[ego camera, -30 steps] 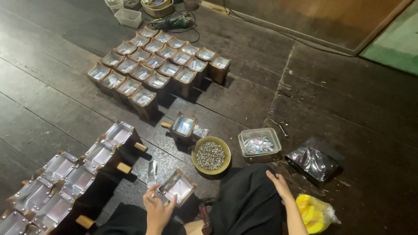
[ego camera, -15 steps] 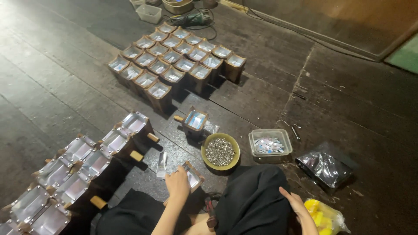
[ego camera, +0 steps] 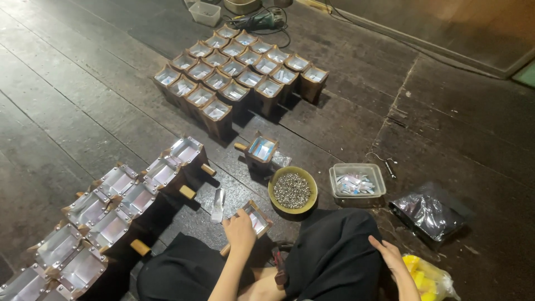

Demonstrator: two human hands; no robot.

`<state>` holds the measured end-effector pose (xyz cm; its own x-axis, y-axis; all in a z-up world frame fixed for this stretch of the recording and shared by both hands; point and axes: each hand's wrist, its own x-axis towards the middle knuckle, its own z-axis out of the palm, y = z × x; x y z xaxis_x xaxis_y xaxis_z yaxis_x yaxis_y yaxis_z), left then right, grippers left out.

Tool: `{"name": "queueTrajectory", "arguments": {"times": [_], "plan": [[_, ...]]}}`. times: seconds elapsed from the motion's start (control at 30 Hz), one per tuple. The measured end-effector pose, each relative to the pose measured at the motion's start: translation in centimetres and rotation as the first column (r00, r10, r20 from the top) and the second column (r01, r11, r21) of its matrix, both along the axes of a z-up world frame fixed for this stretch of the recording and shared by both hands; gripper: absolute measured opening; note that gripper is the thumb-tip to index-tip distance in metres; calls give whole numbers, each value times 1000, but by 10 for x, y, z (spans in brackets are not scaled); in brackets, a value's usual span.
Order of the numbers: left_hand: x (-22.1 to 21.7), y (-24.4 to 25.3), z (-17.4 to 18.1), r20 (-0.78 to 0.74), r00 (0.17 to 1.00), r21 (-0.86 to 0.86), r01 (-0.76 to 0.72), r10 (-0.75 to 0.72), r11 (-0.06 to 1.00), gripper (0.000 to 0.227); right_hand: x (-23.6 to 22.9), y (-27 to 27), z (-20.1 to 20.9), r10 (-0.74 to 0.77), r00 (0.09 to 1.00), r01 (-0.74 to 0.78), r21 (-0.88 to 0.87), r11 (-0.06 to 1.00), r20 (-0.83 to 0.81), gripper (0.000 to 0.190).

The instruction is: The person sits on the floor assembling small wooden boxes with metal plates. They place metal plates onto the box corners, insert small metal pins, and use a hammer to drive the pins into place. The person repeats this process for multiple boxes, moving completed units aside.

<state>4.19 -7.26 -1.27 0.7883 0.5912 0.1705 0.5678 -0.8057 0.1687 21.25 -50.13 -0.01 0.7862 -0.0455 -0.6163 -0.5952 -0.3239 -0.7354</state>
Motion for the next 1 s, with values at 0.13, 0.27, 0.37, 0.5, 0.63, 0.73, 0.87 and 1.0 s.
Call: {"name": "queueTrajectory", "arguments": {"times": [0.13, 0.27, 0.37, 0.5, 0.63, 0.73, 0.87, 1.0], "plan": [[-6, -3, 9, 48, 999, 24, 12, -13, 1000, 34, -4, -2, -11, 75, 997, -76, 70, 995, 16, 57], [-30, -5, 31, 323, 940, -327, -2, 113, 945, 32, -13, 5, 8, -44, 997, 51, 101, 994, -67, 61], [-63, -10, 49, 468, 832, -588, 42, 297, 808, 31, -5, -6, -7, 4, 999, -2, -51, 999, 37, 58], [-107, -12, 48, 522, 743, -699, 91, 418, 710, 30, -7, 10, 7, 1, 1000, 3, 173, 985, -24, 56], [-140, -12, 48, 503, 722, -722, 49, 475, 690, 34, 11, -21, -26, 11, 1000, -12, 82, 997, 9, 55], [-156, -11, 46, 464, 707, -759, 7, 534, 651, 34, 34, -52, -65, 102, 994, -105, 99, 990, 38, 45], [-160, -10, 30, 441, 683, -828, 59, 582, 558, 43, 18, -19, -20, 71, 993, -65, 60, 996, -94, 60], [-153, -15, 45, 430, 711, -840, 90, 556, 534, 46, 28, -39, -40, 132, 991, -133, -2, 991, -21, 62]]}}
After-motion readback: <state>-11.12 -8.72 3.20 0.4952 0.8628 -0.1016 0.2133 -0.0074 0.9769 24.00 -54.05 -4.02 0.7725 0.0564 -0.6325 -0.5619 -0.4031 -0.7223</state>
